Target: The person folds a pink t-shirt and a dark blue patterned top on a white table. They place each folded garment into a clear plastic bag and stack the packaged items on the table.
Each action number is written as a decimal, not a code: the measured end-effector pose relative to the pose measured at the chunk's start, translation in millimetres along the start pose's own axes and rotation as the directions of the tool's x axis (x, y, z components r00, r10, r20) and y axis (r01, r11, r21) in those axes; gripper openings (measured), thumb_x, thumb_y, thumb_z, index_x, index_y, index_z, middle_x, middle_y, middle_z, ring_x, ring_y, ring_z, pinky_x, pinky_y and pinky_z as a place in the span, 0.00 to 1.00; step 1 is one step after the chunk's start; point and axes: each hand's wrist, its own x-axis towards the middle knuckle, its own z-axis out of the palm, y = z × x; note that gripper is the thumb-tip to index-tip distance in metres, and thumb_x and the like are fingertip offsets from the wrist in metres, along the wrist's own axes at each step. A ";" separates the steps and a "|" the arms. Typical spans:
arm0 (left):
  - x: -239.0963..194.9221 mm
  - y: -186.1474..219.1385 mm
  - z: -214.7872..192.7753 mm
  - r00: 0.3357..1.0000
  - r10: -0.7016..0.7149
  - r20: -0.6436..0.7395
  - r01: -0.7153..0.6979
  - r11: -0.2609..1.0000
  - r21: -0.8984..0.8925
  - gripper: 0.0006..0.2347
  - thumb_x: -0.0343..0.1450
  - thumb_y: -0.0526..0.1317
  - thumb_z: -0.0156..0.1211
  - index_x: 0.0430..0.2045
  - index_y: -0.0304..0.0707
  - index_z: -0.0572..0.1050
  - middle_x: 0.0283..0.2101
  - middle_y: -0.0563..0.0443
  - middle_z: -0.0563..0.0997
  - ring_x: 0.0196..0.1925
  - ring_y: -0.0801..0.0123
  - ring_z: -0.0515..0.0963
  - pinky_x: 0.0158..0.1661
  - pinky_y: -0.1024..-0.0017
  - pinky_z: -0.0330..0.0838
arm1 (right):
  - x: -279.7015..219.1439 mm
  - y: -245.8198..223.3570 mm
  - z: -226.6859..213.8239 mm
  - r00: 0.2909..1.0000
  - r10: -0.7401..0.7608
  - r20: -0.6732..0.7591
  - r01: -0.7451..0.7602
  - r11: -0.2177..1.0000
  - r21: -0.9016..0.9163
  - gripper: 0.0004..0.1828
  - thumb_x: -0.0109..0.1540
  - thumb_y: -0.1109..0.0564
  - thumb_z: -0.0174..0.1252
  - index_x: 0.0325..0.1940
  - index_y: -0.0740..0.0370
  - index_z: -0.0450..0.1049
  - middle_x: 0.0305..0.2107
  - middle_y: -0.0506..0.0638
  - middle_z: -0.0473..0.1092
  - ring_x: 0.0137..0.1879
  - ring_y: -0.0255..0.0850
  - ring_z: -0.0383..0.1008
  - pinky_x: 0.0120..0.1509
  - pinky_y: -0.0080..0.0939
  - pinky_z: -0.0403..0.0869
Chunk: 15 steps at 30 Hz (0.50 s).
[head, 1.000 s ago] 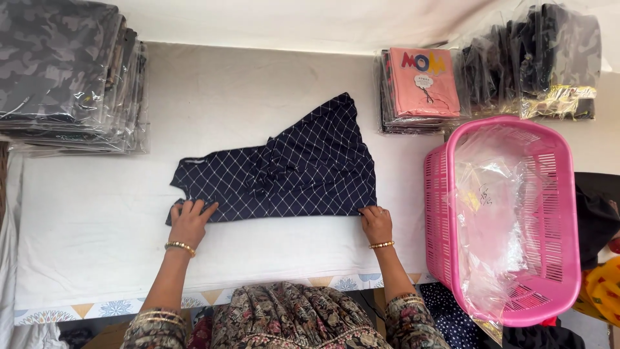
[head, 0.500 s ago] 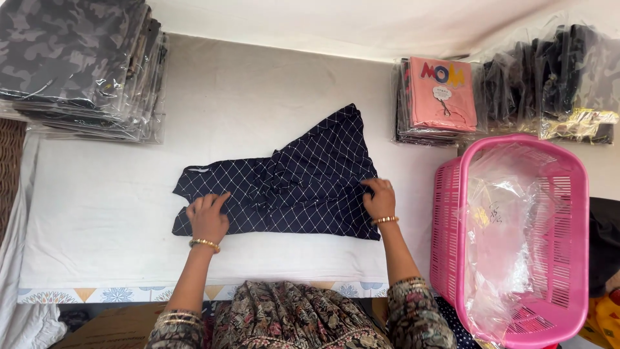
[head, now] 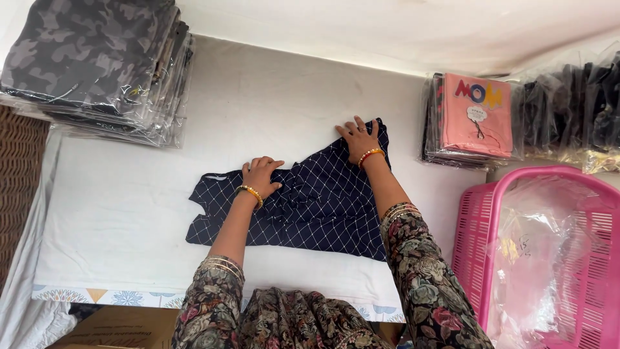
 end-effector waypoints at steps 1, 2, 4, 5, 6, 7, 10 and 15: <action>1.0 1.6 1.1 0.999 -0.023 0.046 0.022 1.000 0.022 0.29 0.65 0.47 0.70 0.62 0.67 0.67 0.65 0.62 0.67 0.72 0.67 0.57 0.72 0.44 0.39 | 3.2 1.3 -0.1 1.000 0.026 0.016 -0.025 0.999 -0.033 0.52 0.49 0.64 0.62 0.75 0.37 0.55 0.71 0.46 0.56 0.77 0.47 0.43 0.72 0.72 0.41; 1.3 1.8 3.0 0.998 -0.027 0.053 0.026 0.999 0.019 0.29 0.65 0.47 0.70 0.62 0.67 0.67 0.65 0.62 0.67 0.72 0.67 0.57 0.72 0.44 0.39 | 6.5 15.9 16.8 0.999 0.023 0.024 -0.022 0.999 -0.031 0.52 0.49 0.64 0.62 0.75 0.37 0.55 0.71 0.46 0.56 0.77 0.47 0.43 0.72 0.72 0.41; 0.3 3.4 7.1 0.999 -0.046 0.012 0.046 0.999 0.006 0.27 0.67 0.47 0.69 0.63 0.66 0.68 0.64 0.61 0.67 0.72 0.67 0.58 0.72 0.45 0.41 | 9.9 45.3 49.9 0.979 0.200 0.032 -0.199 0.979 -0.034 0.34 0.60 0.61 0.57 0.71 0.42 0.66 0.58 0.47 0.71 0.74 0.47 0.57 0.78 0.69 0.46; -2.2 5.2 10.2 0.999 -0.048 0.018 0.048 0.999 0.002 0.27 0.67 0.47 0.69 0.63 0.66 0.68 0.64 0.61 0.67 0.72 0.67 0.58 0.72 0.45 0.41 | 1.2 51.2 55.7 0.979 0.200 0.040 -0.198 0.980 -0.035 0.34 0.60 0.61 0.57 0.71 0.42 0.66 0.58 0.47 0.71 0.74 0.47 0.57 0.78 0.69 0.46; 0.0 8.2 10.1 1.000 -0.016 -0.005 0.016 1.000 0.003 0.28 0.67 0.47 0.69 0.64 0.64 0.67 0.63 0.60 0.68 0.71 0.66 0.59 0.72 0.45 0.41 | -4.1 59.8 57.2 0.982 0.188 -0.013 -0.189 0.981 -0.051 0.21 0.64 0.59 0.56 0.61 0.44 0.73 0.57 0.46 0.73 0.75 0.46 0.59 0.79 0.67 0.48; 1.4 11.1 9.7 0.999 0.015 -0.029 -0.015 1.000 0.005 0.29 0.67 0.47 0.69 0.64 0.62 0.66 0.62 0.59 0.68 0.70 0.65 0.60 0.71 0.45 0.42 | -10.0 67.8 58.4 0.982 0.176 -0.065 -0.181 0.981 -0.068 0.12 0.67 0.57 0.55 0.50 0.45 0.81 0.55 0.45 0.74 0.75 0.45 0.61 0.79 0.64 0.50; 1.5 23.2 23.2 0.990 0.091 -0.106 -0.101 0.991 -0.086 0.31 0.64 0.46 0.71 0.64 0.60 0.65 0.62 0.58 0.67 0.67 0.62 0.60 0.66 0.42 0.40 | -59.3 67.2 35.9 0.929 0.041 -0.367 -0.035 0.999 0.024 0.15 0.46 0.57 0.60 0.36 0.51 0.81 0.49 0.48 0.75 0.68 0.46 0.61 0.70 0.68 0.47; -12.9 22.5 34.1 0.988 0.097 -0.116 -0.103 0.994 -0.045 0.28 0.68 0.41 0.67 0.65 0.63 0.66 0.57 0.61 0.73 0.67 0.66 0.63 0.72 0.44 0.39 | -135.9 58.7 58.2 0.931 0.029 -0.364 0.085 0.952 0.293 0.11 0.50 0.57 0.58 0.36 0.56 0.74 0.34 0.50 0.75 0.52 0.48 0.73 0.73 0.57 0.58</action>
